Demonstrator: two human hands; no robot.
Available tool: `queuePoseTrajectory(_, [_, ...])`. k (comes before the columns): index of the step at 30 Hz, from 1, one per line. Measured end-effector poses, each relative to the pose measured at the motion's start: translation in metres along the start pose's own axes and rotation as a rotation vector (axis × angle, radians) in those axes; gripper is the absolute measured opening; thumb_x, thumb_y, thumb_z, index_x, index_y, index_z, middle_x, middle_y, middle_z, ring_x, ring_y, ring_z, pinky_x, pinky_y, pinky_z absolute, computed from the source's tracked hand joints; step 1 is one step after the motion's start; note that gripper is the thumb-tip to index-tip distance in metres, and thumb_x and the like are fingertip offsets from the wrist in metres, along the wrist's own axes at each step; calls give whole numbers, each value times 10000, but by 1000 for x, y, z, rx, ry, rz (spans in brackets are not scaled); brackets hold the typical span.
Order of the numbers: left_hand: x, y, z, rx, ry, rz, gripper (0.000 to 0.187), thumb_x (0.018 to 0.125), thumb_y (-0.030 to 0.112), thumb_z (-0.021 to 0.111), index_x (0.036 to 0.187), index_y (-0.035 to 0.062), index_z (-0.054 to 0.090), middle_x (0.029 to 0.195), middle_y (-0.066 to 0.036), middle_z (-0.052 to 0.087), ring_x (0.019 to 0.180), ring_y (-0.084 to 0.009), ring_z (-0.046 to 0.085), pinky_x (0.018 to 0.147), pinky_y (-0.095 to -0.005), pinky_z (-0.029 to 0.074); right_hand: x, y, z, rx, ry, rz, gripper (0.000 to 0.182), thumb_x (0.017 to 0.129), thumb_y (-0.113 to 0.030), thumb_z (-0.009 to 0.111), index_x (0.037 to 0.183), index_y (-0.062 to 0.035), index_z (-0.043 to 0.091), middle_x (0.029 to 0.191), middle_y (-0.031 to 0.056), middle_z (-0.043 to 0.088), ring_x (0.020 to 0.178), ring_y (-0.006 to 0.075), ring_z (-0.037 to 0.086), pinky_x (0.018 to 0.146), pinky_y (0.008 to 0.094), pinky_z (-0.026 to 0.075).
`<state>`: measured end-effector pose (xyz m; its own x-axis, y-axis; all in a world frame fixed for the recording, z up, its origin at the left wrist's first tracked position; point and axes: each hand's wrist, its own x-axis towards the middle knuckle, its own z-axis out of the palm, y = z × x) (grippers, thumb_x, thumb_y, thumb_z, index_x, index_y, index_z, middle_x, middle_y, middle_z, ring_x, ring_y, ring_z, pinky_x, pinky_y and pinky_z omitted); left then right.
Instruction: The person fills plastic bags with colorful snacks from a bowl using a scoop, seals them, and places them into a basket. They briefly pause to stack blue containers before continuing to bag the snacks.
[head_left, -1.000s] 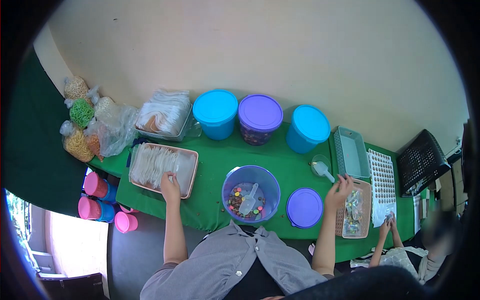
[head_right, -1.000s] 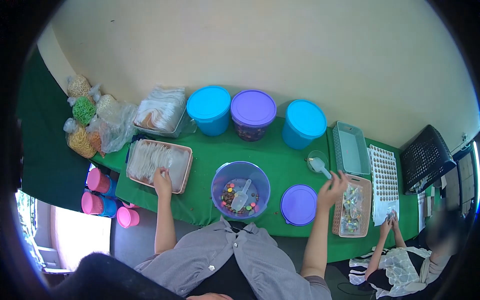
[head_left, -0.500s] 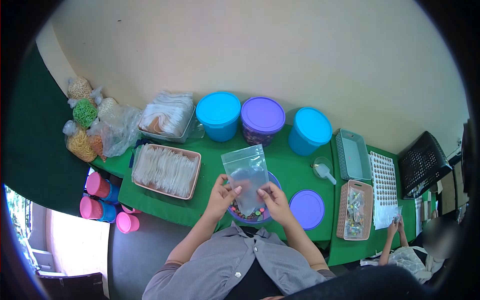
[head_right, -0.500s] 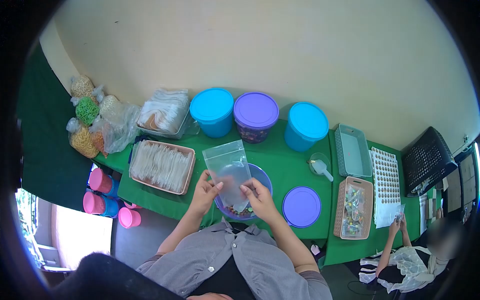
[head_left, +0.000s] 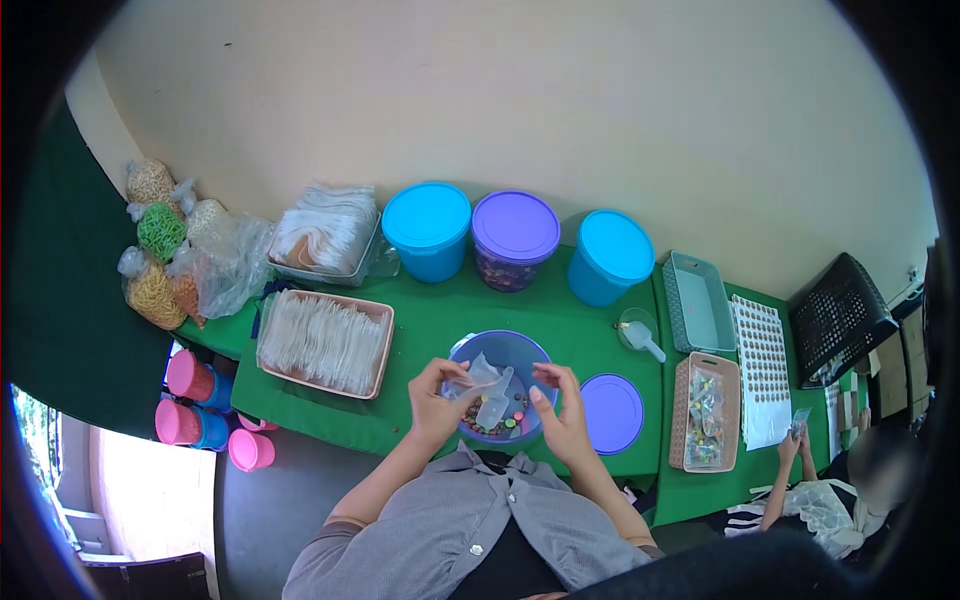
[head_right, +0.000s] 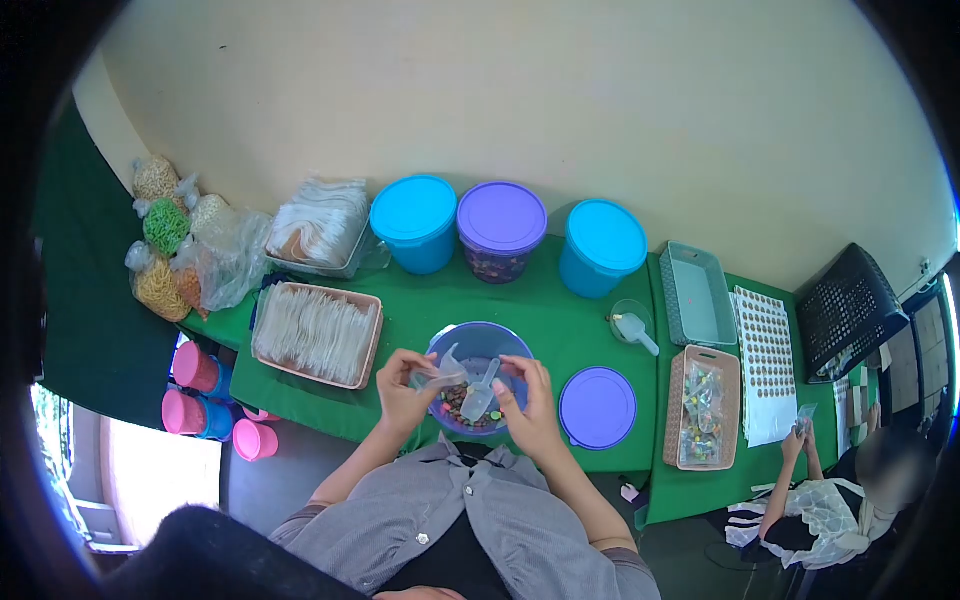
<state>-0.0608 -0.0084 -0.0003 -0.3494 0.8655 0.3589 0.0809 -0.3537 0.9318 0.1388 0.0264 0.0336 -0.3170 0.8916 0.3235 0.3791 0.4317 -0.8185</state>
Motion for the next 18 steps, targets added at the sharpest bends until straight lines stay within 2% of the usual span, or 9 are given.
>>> queuePoseTrajectory(2, [-3,8,5,134,-40,24,306,670,-76,757,903,35,594,791,-75,645,754,-151,649,954,-375,490,-3,-11,6,333,-81,125,332,870,-105,611,1188,-22,558,1011,75,584,906,164,552,834,298,441])
queuePoseTrajectory(5, [-6,7,9,337,-255,217,357,646,-39,732,969,65,621,868,-98,628,853,-300,631,1035,-443,420,-7,-17,12,407,-212,344,304,840,-70,623,1132,3,578,876,36,600,773,125,558,730,262,461])
queuePoseTrajectory(6, [-5,8,10,335,-257,218,357,646,-39,732,969,65,621,868,-98,628,853,-300,631,1035,-443,420,-6,-15,13,405,-209,345,304,840,-70,623,1132,3,578,876,36,600,773,125,558,730,262,461])
queuePoseTrajectory(9, [-4,13,14,506,-515,324,668,587,9,773,1204,135,550,1220,-111,539,1143,-298,534,1105,-540,289,-5,-3,18,258,-160,192,254,830,-93,646,1049,32,616,707,50,572,653,136,564,580,286,471])
queuePoseTrajectory(11, [-6,19,20,564,-489,343,737,585,35,783,1258,150,505,1243,-118,513,1155,-321,514,1109,-559,263,-7,2,19,116,-308,170,196,828,-118,660,946,37,642,634,65,563,598,136,560,555,289,457])
queuePoseTrajectory(13, [-5,15,21,561,-477,365,861,602,22,744,1375,182,401,1221,-120,490,1176,-340,475,1110,-595,210,-11,-2,23,148,-275,212,181,816,-129,671,882,37,638,611,76,559,569,150,556,548,296,455])
queuePoseTrajectory(16, [0,13,15,439,-470,278,845,601,31,752,1366,152,413,1216,-126,493,1135,-341,490,1094,-582,252,-10,-6,23,194,-191,258,213,807,-153,683,736,30,602,564,90,549,486,179,521,511,319,419])
queuePoseTrajectory(17, [1,10,13,471,-462,317,829,606,58,767,1357,132,424,1169,-117,521,1084,-327,514,1037,-529,344,-9,-2,21,83,-192,220,216,818,-144,670,714,26,588,564,91,546,476,178,508,494,329,396])
queuePoseTrajectory(18, [1,8,14,469,-461,317,829,606,58,767,1357,132,424,1169,-117,521,1084,-327,514,1037,-529,344,-8,1,20,-25,-193,180,225,828,-136,658,693,22,574,565,92,542,466,178,496,476,338,372])
